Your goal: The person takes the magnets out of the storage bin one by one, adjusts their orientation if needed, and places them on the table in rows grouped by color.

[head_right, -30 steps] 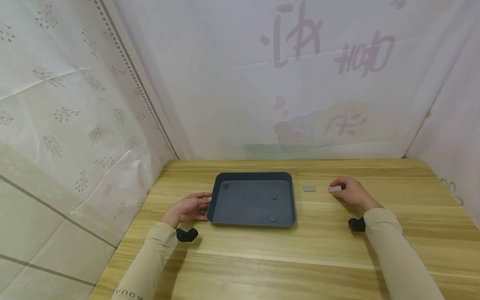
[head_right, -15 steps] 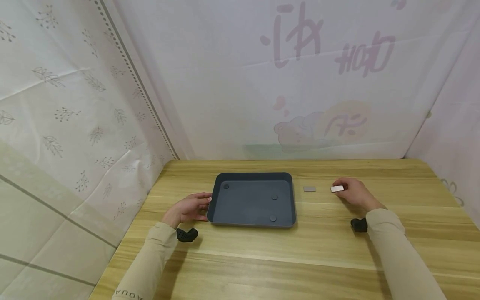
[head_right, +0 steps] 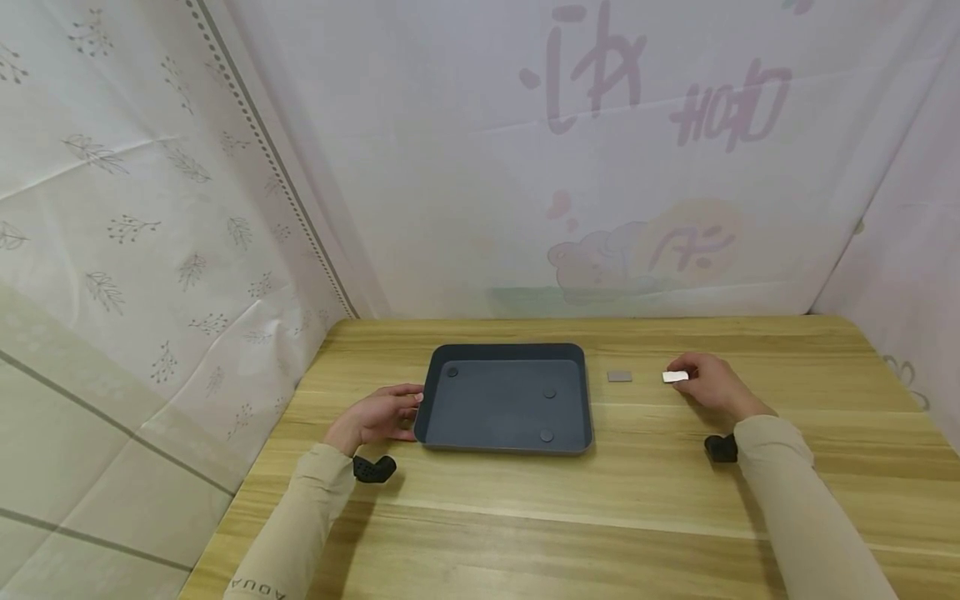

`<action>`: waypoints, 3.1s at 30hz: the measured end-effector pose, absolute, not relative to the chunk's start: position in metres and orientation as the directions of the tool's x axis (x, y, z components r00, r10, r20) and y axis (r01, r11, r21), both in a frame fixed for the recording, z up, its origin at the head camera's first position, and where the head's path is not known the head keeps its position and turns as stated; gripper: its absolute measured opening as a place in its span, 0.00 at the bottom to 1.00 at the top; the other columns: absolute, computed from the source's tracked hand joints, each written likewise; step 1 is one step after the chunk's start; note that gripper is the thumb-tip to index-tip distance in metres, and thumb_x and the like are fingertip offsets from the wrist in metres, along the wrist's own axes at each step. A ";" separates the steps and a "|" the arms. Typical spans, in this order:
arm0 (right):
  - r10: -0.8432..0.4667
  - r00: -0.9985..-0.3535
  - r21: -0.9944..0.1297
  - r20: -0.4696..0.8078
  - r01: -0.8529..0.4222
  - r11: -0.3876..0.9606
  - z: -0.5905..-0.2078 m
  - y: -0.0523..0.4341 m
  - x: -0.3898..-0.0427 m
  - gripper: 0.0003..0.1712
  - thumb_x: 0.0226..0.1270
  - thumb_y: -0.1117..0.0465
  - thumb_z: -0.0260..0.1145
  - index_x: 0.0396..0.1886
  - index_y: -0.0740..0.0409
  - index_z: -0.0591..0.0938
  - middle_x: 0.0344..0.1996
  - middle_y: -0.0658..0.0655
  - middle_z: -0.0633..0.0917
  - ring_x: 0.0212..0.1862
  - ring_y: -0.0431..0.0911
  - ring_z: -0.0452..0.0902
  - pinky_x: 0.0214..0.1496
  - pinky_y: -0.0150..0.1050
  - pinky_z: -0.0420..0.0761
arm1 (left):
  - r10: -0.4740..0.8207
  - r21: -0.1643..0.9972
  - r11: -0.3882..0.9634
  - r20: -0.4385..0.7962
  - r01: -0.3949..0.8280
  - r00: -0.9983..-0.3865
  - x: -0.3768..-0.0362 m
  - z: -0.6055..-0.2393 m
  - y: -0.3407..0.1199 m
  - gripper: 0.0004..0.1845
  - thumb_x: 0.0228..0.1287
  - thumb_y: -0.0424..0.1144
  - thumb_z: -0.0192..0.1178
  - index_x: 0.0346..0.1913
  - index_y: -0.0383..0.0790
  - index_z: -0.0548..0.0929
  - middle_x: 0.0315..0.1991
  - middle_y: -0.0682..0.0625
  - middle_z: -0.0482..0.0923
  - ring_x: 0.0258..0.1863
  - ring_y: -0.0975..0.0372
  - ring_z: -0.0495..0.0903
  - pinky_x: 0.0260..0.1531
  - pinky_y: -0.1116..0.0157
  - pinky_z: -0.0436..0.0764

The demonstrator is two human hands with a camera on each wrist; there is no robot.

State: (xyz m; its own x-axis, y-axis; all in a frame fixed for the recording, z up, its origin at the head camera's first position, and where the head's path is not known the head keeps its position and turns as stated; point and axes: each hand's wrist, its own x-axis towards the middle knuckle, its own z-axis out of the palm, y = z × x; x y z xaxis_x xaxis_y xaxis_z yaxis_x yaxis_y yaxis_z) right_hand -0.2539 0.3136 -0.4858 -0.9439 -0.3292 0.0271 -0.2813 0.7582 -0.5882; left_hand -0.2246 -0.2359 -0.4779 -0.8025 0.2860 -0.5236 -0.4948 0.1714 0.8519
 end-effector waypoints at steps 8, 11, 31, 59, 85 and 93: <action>-0.323 -0.946 -0.593 0.019 -0.271 0.759 -0.489 0.316 -0.255 0.12 0.62 0.69 0.65 0.46 0.68 0.82 0.43 0.70 0.82 0.41 0.58 0.80 0.41 0.48 0.78 | 0.286 0.855 0.172 -0.518 -0.489 -0.806 -0.225 -0.478 -0.236 0.27 0.75 0.41 0.50 0.73 0.39 0.61 0.53 0.44 0.76 0.47 0.58 0.78 0.43 0.53 0.82; -0.320 -0.947 -0.595 0.013 -0.265 0.759 -0.489 0.317 -0.256 0.12 0.64 0.69 0.64 0.46 0.69 0.81 0.43 0.71 0.82 0.41 0.59 0.80 0.41 0.50 0.78 | 0.287 0.856 0.174 -0.516 -0.486 -0.807 -0.225 -0.478 -0.236 0.27 0.75 0.41 0.50 0.72 0.39 0.61 0.53 0.44 0.77 0.47 0.58 0.78 0.43 0.54 0.82; -0.290 -0.957 -0.606 -0.031 -0.212 0.766 -0.492 0.320 -0.256 0.15 0.68 0.66 0.62 0.51 0.68 0.80 0.48 0.73 0.80 0.43 0.58 0.79 0.42 0.47 0.77 | 0.280 0.856 0.176 -0.517 -0.486 -0.809 -0.224 -0.476 -0.235 0.26 0.75 0.40 0.49 0.72 0.39 0.62 0.49 0.46 0.78 0.45 0.59 0.78 0.41 0.55 0.82; -0.258 -0.966 -0.625 -0.020 -0.189 0.758 -0.497 0.320 -0.252 0.16 0.69 0.65 0.61 0.53 0.70 0.79 0.46 0.72 0.81 0.38 0.49 0.76 0.37 0.40 0.74 | 0.277 0.857 0.169 -0.515 -0.486 -0.812 -0.223 -0.476 -0.236 0.26 0.75 0.40 0.50 0.72 0.39 0.63 0.52 0.44 0.77 0.46 0.58 0.78 0.42 0.54 0.83; -0.140 -0.990 -0.826 0.002 -0.081 0.558 -0.478 0.296 -0.240 0.33 0.73 0.49 0.57 0.67 0.68 0.68 0.57 0.68 0.73 0.45 0.28 0.72 0.40 0.31 0.79 | 0.281 0.860 0.172 -0.510 -0.480 -0.813 -0.225 -0.480 -0.236 0.25 0.75 0.40 0.49 0.72 0.40 0.63 0.54 0.42 0.76 0.48 0.57 0.78 0.44 0.53 0.82; -0.268 -0.959 -0.869 0.087 -0.205 0.450 -0.456 0.250 -0.238 0.26 0.71 0.54 0.62 0.62 0.64 0.74 0.48 0.48 0.80 0.42 0.29 0.76 0.43 0.34 0.80 | 0.261 0.855 0.166 -0.519 -0.492 -0.814 -0.224 -0.478 -0.235 0.26 0.75 0.40 0.50 0.71 0.39 0.63 0.53 0.43 0.76 0.48 0.57 0.78 0.43 0.54 0.82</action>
State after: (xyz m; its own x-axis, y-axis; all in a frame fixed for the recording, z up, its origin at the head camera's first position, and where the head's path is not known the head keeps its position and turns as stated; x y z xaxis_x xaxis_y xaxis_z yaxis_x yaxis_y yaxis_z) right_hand -0.2379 0.2498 -0.4558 -0.9594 -0.2683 0.0869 -0.2047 0.4503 -0.8691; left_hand -0.2244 -0.2347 -0.4778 -0.8137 0.2609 -0.5194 -0.4922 0.1659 0.8545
